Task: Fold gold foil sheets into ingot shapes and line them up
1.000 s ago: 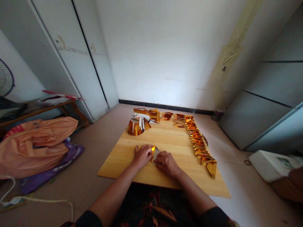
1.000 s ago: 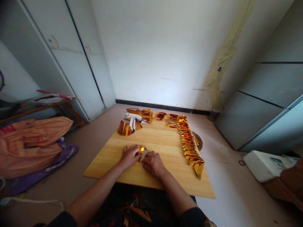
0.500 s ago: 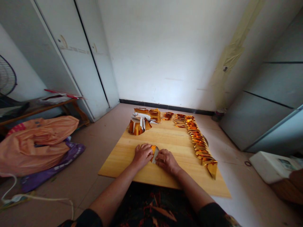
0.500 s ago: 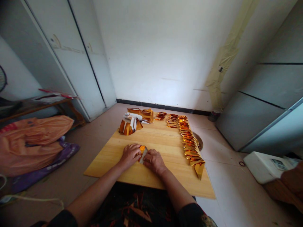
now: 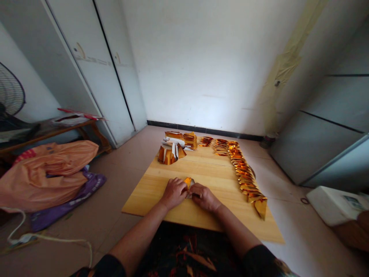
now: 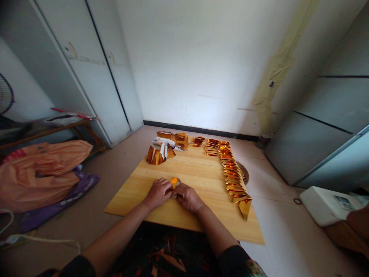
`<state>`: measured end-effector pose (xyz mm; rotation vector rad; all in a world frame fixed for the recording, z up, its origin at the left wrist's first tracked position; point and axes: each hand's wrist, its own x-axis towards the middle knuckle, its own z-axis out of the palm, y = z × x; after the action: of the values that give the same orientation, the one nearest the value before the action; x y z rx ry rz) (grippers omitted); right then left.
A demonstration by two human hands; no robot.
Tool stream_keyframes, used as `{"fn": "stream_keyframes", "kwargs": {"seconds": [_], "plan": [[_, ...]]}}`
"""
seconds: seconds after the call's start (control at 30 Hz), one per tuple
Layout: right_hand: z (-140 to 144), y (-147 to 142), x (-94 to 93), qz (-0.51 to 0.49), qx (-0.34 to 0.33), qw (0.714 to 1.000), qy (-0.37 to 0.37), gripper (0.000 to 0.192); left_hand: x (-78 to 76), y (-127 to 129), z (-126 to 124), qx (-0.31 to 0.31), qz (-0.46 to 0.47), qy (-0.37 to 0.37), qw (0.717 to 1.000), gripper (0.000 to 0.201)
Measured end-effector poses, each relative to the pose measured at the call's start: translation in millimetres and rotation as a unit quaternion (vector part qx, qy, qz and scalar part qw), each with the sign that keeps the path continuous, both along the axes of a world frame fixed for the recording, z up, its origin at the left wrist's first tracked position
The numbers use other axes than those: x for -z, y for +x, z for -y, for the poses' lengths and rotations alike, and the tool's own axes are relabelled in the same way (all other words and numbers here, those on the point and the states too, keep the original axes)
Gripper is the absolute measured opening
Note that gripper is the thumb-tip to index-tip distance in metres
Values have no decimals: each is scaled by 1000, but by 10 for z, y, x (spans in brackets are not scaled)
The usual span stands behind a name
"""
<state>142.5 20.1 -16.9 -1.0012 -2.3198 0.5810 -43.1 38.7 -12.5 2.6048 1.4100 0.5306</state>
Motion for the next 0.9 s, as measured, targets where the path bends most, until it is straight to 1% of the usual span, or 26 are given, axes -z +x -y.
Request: {"fn": "stream_keyframes", "kwargs": {"seconds": [0.07, 0.17, 0.33, 0.43, 0.73, 0.9], "plan": [[1, 9, 16, -2, 10, 1000, 4, 17, -15, -6, 10, 0, 4, -8, 1000, 4], [4, -17, 36, -6, 43, 999, -3, 11, -34, -16, 20, 3, 6, -17, 1000, 4], [-23, -137, 60, 19, 124, 992, -29, 12, -25, -29, 18, 10, 16, -27, 999, 6], [-46, -181, 72, 43, 155, 987, -31, 13, 2, -33, 6, 17, 20, -28, 999, 6], [-28, -208, 45, 67, 168, 983, -33, 15, 66, -49, -48, 24, 46, -29, 998, 6], [-57, -219, 94, 66, 170, 983, -15, 15, 76, -59, -55, 27, 47, -37, 998, 6]]}}
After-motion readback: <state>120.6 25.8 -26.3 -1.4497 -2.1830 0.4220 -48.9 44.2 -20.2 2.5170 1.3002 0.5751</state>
